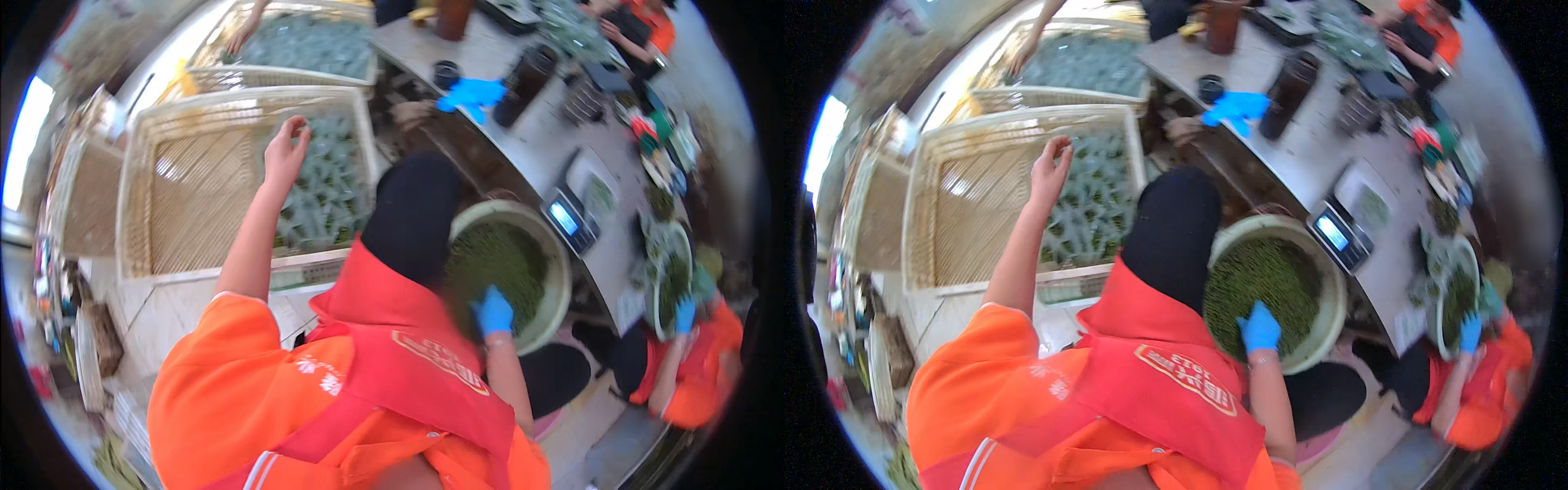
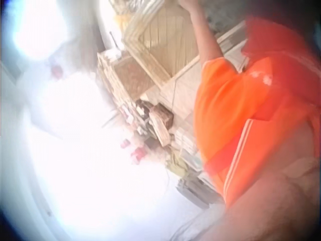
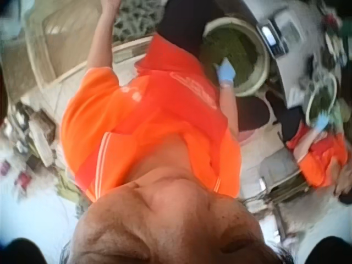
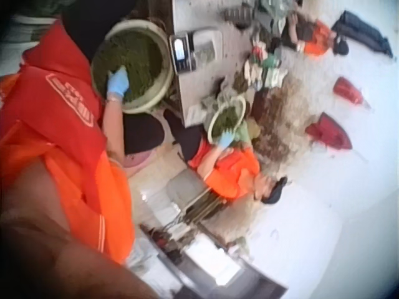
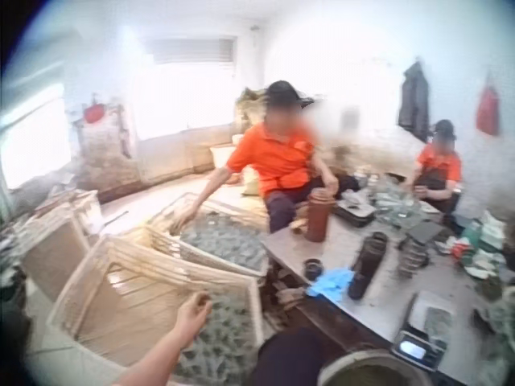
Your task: The person scoops green tea leaves from a bowl into small plastic bags, weighs each bag on a digital scale, and places the filled bags into a basket. The process is repeated continuously.
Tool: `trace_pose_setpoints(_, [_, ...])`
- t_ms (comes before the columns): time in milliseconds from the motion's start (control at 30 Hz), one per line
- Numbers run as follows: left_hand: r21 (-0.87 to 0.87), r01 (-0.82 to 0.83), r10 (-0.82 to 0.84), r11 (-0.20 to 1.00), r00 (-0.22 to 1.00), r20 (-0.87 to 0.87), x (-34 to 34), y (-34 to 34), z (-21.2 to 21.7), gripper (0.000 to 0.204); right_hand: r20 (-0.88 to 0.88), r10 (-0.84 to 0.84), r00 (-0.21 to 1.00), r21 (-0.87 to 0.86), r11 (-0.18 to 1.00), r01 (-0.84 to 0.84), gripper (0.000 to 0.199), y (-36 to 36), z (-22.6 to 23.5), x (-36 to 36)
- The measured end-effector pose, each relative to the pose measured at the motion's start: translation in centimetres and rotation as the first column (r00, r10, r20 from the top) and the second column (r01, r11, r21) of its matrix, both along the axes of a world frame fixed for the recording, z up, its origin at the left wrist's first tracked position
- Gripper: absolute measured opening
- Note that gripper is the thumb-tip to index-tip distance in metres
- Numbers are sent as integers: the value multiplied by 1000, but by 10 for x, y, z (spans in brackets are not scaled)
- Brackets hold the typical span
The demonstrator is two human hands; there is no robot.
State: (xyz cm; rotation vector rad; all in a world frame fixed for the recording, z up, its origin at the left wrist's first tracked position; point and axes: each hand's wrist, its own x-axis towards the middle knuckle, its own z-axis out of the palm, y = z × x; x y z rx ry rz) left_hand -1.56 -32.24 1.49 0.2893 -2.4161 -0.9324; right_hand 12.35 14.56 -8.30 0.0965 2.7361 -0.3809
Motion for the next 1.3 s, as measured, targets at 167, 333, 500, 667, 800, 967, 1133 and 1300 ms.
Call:
trace_pose_setpoints(167, [-258, 734, -774, 628, 624, -109, -1, 178, 27, 24, -8, -253, 967, -494, 842, 217, 21, 21, 9, -10])
trace_pose_setpoints(333, [32, 970, -953, 243, 232, 193, 44, 302, 8, 39, 214, -435, 875, -871, 320, 372, 8, 19, 58, -8])
trace_pose_setpoints(500, [320, 911, -929, 260, 146, 339, 48, 326, -18, 26, 221, -501, 837, -918, 183, 352, 6, 28, 84, -3])
trace_pose_setpoints(667, [822, 529, -969, 213, 221, 109, 45, 322, -33, 14, 273, -479, 834, -944, 33, 328, 8, 31, 98, -7])
trace_pose_setpoints(800, [878, 426, -965, 217, 230, 127, 32, 322, -30, 18, 220, -591, 776, -966, -22, 257, 9, 40, 127, -22])
trace_pose_setpoints(967, [835, 473, -952, 283, 247, 183, 35, 326, -38, 17, 130, -779, 614, -991, -82, 106, 10, 62, 145, -70])
trace_pose_setpoints(1133, [808, 516, -955, 284, 230, 188, 37, 325, -40, 19, -150, -791, 593, -983, 184, -3, 38, 57, 127, -126])
trace_pose_setpoints(1300, [787, 526, -945, 322, 233, 230, 40, 319, -32, 21, -406, -715, 570, -865, 502, 14, 36, 54, 117, -115])
